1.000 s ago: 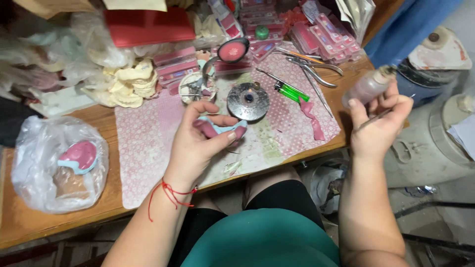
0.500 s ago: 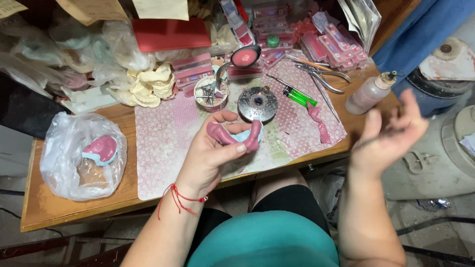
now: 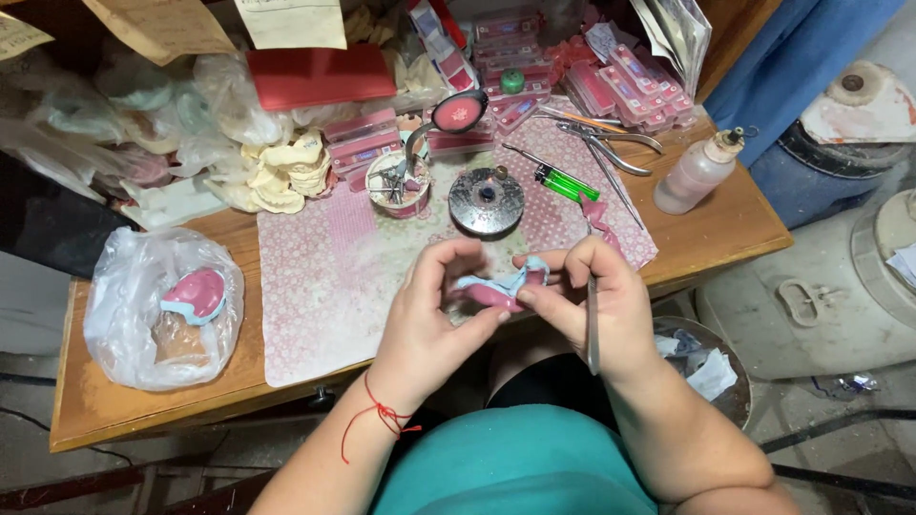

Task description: The person holds a pink and blue dental prosthesis and uses a metal spatula to apply a liquid from a bottle onto its surface. They repeatedly smooth and shape the material with the tool, occasionally dipping the spatula into the bottle. The person also uses a fine metal needle tool to work on the edges of the prosthesis before placing it into a plastic bag.

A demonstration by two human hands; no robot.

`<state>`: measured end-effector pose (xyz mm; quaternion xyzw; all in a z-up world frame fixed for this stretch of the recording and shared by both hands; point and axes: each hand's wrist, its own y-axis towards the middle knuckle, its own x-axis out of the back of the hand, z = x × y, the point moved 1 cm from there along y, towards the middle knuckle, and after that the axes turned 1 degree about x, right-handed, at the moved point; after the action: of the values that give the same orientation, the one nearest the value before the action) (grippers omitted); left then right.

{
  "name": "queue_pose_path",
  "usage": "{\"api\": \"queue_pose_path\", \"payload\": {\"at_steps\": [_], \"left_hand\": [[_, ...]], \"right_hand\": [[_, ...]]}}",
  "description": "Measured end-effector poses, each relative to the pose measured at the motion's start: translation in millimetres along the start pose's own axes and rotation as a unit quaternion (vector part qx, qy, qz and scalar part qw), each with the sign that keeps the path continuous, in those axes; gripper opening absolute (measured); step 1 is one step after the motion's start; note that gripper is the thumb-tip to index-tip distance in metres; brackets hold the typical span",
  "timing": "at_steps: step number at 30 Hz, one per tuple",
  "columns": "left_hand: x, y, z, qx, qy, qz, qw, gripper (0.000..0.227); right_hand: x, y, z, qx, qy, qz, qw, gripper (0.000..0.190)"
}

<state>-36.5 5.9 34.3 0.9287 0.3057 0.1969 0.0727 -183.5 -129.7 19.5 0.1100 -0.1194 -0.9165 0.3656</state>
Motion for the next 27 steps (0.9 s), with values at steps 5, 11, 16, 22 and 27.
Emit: {"api": "queue_pose_path", "payload": {"at_steps": [5, 11, 16, 22, 27], "left_hand": [[0.4, 6.2, -23.0, -0.09, 0.126, 0.11, 0.982, 0.099], [-12.0, 6.6, -10.3, -0.113, 0.101, 0.101, 0.983, 0.079], [-16.7, 4.7, -5.9, -0.159, 0.058, 0.06, 0.984, 0.065], [-4.1, 0.8, -14.1, -0.161, 0.076, 0.051, 0.983, 0.047], [-5.1, 0.8, -16.6, 0.002, -0.122, 0.109, 0.987, 0.054]], "right_hand": [[-0.3, 2.5, 24.2, 0.068, -0.168, 0.029, 0.983, 0.051], [1.8, -1.5, 29.8, 0.133, -0.181, 0.033, 0.974, 0.051], [12.5, -2.8, 20.8, 0.173, -0.108, 0.031, 0.978, 0.05], [78.7, 27.9, -7.6, 0.361, -0.142, -0.247, 0.888, 0.032], [160.0, 66.9, -72.8, 0.225, -0.118, -0.177, 0.951, 0.057]]}}
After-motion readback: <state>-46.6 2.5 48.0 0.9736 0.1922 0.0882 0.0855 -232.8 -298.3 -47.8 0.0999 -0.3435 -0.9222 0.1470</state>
